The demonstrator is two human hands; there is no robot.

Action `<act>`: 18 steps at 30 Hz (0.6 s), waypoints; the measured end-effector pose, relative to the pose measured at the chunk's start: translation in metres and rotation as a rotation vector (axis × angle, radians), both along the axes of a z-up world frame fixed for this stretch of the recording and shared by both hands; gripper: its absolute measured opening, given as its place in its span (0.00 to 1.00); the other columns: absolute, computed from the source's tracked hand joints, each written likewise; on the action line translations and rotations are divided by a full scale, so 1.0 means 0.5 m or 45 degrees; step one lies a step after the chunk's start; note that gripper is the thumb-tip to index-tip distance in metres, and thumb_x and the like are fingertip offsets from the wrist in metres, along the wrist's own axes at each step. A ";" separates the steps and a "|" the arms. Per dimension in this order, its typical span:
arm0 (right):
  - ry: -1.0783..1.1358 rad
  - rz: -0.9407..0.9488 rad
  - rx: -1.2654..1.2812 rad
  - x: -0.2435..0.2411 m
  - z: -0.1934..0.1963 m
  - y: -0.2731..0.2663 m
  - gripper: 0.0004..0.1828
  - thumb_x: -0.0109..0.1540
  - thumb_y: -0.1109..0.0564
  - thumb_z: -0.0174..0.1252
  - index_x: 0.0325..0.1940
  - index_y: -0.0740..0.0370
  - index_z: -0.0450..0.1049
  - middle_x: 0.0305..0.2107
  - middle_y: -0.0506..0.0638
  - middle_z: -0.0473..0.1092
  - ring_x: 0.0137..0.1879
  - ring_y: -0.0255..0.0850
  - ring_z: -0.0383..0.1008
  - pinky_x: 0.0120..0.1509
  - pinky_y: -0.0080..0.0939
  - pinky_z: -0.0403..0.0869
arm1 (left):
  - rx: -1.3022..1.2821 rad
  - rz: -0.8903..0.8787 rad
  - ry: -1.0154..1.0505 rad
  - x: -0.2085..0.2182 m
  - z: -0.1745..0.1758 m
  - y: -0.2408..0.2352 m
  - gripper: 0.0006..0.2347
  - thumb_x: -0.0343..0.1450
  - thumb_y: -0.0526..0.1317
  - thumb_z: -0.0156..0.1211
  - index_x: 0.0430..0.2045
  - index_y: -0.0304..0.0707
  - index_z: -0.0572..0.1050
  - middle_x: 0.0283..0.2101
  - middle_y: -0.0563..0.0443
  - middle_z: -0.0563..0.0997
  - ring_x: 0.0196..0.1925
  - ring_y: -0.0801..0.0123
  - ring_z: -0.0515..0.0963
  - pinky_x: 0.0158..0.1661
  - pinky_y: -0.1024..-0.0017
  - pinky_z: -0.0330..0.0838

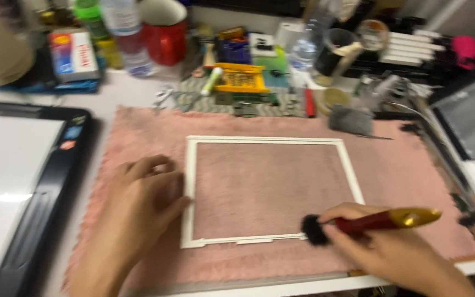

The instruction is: The person uses a brush to clean the edges of a white rectangular frame placed on a pink towel. They repeatedly brush along the frame's perimeter, occasionally pausing to adjust the frame or pick up a small object.

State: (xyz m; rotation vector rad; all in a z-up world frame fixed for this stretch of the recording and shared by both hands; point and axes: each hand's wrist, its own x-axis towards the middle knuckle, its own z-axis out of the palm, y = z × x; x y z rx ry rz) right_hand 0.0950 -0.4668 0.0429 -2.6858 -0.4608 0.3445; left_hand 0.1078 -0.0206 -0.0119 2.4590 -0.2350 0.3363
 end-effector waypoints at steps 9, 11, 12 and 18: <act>0.152 -0.426 -0.194 0.042 0.061 -0.118 0.18 0.68 0.37 0.61 0.55 0.37 0.91 0.39 0.36 0.96 0.44 0.30 0.96 0.57 0.30 0.87 | 0.005 0.043 0.073 0.012 -0.030 0.007 0.14 0.62 0.48 0.84 0.40 0.50 0.96 0.67 0.53 0.85 0.55 0.61 0.88 0.66 0.57 0.73; 0.152 -0.416 -0.178 0.082 0.052 -0.095 0.17 0.71 0.39 0.59 0.49 0.42 0.90 0.35 0.39 0.92 0.39 0.33 0.91 0.51 0.32 0.85 | -0.023 0.038 0.070 0.015 -0.053 0.015 0.14 0.63 0.47 0.84 0.40 0.50 0.97 0.69 0.53 0.83 0.56 0.60 0.87 0.66 0.57 0.73; 0.165 -0.403 -0.190 0.104 0.055 -0.087 0.19 0.74 0.40 0.57 0.43 0.47 0.89 0.31 0.43 0.88 0.34 0.35 0.86 0.45 0.35 0.82 | -0.078 0.035 0.087 0.017 -0.066 0.016 0.14 0.63 0.47 0.84 0.41 0.51 0.97 0.71 0.53 0.81 0.57 0.59 0.85 0.66 0.57 0.74; -0.371 -0.275 0.087 0.307 -0.001 -0.079 0.20 0.71 0.45 0.59 0.56 0.57 0.90 0.53 0.50 0.89 0.56 0.46 0.88 0.64 0.45 0.77 | -0.052 0.036 0.127 0.027 -0.092 0.028 0.14 0.63 0.48 0.85 0.40 0.51 0.98 0.72 0.55 0.80 0.59 0.60 0.84 0.68 0.55 0.73</act>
